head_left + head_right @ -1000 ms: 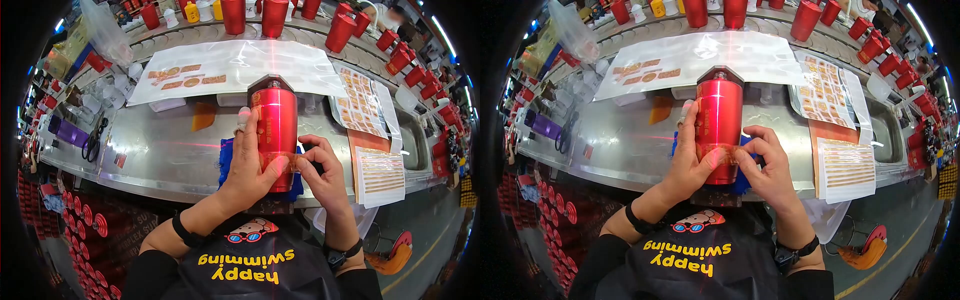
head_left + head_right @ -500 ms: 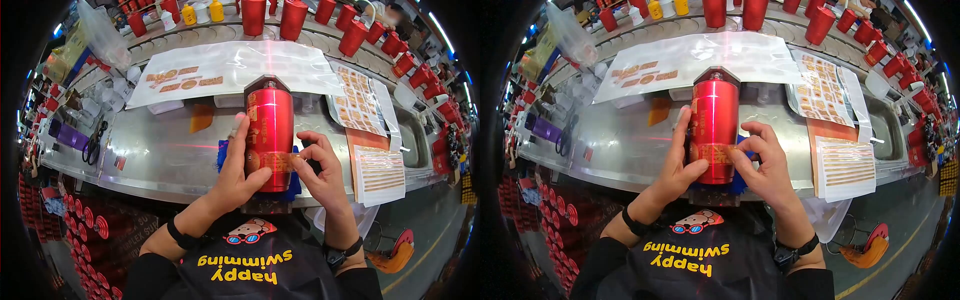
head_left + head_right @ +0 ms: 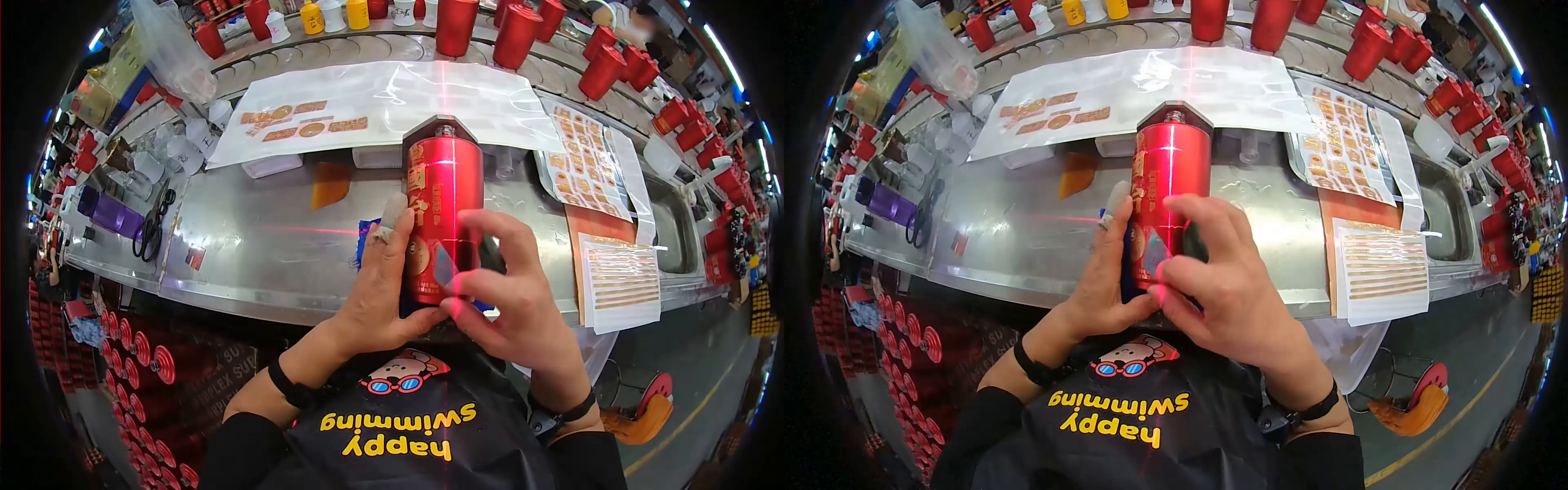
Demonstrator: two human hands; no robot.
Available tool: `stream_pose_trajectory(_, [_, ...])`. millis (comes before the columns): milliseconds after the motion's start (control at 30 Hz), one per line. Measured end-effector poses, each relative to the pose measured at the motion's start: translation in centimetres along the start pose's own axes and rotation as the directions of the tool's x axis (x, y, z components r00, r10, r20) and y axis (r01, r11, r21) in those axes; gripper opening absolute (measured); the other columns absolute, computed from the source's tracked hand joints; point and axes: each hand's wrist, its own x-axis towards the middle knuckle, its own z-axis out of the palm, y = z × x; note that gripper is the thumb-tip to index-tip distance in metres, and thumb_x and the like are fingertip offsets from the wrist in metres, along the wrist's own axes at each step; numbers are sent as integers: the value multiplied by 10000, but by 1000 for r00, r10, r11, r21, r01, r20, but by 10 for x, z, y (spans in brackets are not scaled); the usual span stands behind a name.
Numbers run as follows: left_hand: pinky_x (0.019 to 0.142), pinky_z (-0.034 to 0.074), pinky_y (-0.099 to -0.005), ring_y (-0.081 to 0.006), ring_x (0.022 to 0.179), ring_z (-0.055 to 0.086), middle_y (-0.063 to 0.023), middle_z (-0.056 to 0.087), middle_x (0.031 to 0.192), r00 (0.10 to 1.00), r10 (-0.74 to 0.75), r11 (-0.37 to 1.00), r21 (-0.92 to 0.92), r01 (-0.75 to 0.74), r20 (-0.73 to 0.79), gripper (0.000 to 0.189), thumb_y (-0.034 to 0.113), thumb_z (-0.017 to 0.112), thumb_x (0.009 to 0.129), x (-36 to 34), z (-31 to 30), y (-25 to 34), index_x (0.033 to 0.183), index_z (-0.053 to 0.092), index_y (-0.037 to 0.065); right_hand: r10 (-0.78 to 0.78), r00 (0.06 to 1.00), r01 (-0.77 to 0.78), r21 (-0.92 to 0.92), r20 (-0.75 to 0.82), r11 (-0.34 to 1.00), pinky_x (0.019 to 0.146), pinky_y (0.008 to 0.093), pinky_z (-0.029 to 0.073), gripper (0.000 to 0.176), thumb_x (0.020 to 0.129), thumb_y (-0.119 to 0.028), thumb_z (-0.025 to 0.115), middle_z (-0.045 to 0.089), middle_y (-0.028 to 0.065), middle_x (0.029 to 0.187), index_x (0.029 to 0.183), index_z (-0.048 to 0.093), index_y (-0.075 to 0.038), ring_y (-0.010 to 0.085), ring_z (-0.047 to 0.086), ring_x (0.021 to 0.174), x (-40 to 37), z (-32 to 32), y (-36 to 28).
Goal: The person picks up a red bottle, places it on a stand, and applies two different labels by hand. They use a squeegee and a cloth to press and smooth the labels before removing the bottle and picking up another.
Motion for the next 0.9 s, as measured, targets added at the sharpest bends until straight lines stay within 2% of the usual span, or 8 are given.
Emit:
stream_pose_trajectory(167, [1172, 66, -610, -459, 1435, 252, -278, 293, 1532, 999, -37, 999, 17, 37, -27, 1136, 295, 778, 726, -4, 6, -5, 1554, 69, -25, -83, 985, 52, 199, 151, 979, 976, 457, 440, 197, 759, -73, 791, 504, 200, 1337, 922, 682, -58, 390, 515, 1193, -7, -11, 1])
stream_pose_trajectory(333, [1167, 75, -623, -462, 1423, 271, -272, 336, 1496, 994, 74, 991, 115, -66, -74, 1086, 276, 799, 717, -5, 4, -1, 1539, 150, -11, 218, 957, -176, 218, -190, 960, 757, 279, 541, 366, 868, 108, 538, 607, 192, 1292, 1201, 643, -2, 179, 671, 942, -32, -8, 44])
stream_pose_trajectory(433, [1163, 89, -629, -466, 1405, 296, -271, 334, 1497, 987, 155, 952, 273, -139, -37, 1081, 274, 823, 701, -1, 3, 6, 1529, 184, 2, 475, 841, -383, 334, -260, 861, 691, 285, 525, 361, 916, 36, 561, 698, 172, 1041, 1276, 563, 5, 183, 674, 764, -45, 9, 72])
stream_pose_trajectory(500, [1180, 115, -584, -452, 1416, 289, -281, 278, 1527, 992, 103, 980, 181, -87, -75, 1100, 264, 827, 712, -3, 8, -2, 1533, 151, -18, 530, 827, -511, 141, -188, 848, 619, 368, 491, 282, 924, -76, 610, 668, 149, 748, 1196, 578, -10, 228, 666, 683, -49, 5, 78])
stream_pose_trajectory(600, [1162, 111, -623, -395, 1352, 394, -245, 393, 1456, 991, -69, 989, 122, 83, -116, 1123, 327, 850, 683, -5, 19, -14, 1516, 196, -44, 502, 858, -505, -5, -110, 863, 703, 398, 512, 295, 903, -129, 657, 670, 183, 866, 1163, 596, -4, 347, 652, 772, -55, 5, 91])
stream_pose_trajectory(700, [1161, 119, -621, -400, 1324, 422, -251, 412, 1442, 997, -63, 977, 201, 72, -49, 1140, 341, 850, 681, -2, 13, -13, 1522, 184, -42, 340, 910, -381, -155, -238, 911, 734, 396, 517, 291, 898, -136, 668, 653, 191, 911, 1149, 610, -1, 328, 644, 810, -57, -17, 103])
stream_pose_trajectory(767, [1157, 122, -628, -398, 1307, 439, -232, 445, 1423, 998, -31, 956, 288, 46, -58, 1136, 364, 842, 677, -1, 9, -6, 1522, 201, -43, 422, 870, -460, -110, -256, 881, 729, 361, 517, 286, 903, -140, 673, 662, 173, 908, 1140, 637, 16, 259, 637, 785, -51, -45, 120])
stream_pose_trajectory(900, [1153, 123, -633, -399, 1303, 449, -217, 464, 1419, 995, 12, 918, 396, 27, -95, 1110, 380, 838, 666, 4, 6, 2, 1508, 254, -47, 471, 858, -500, -123, -207, 857, 950, 363, 492, 371, 964, -218, 582, 656, 214, 1215, 1244, 618, 23, 310, 647, 1095, 6, -83, 137])
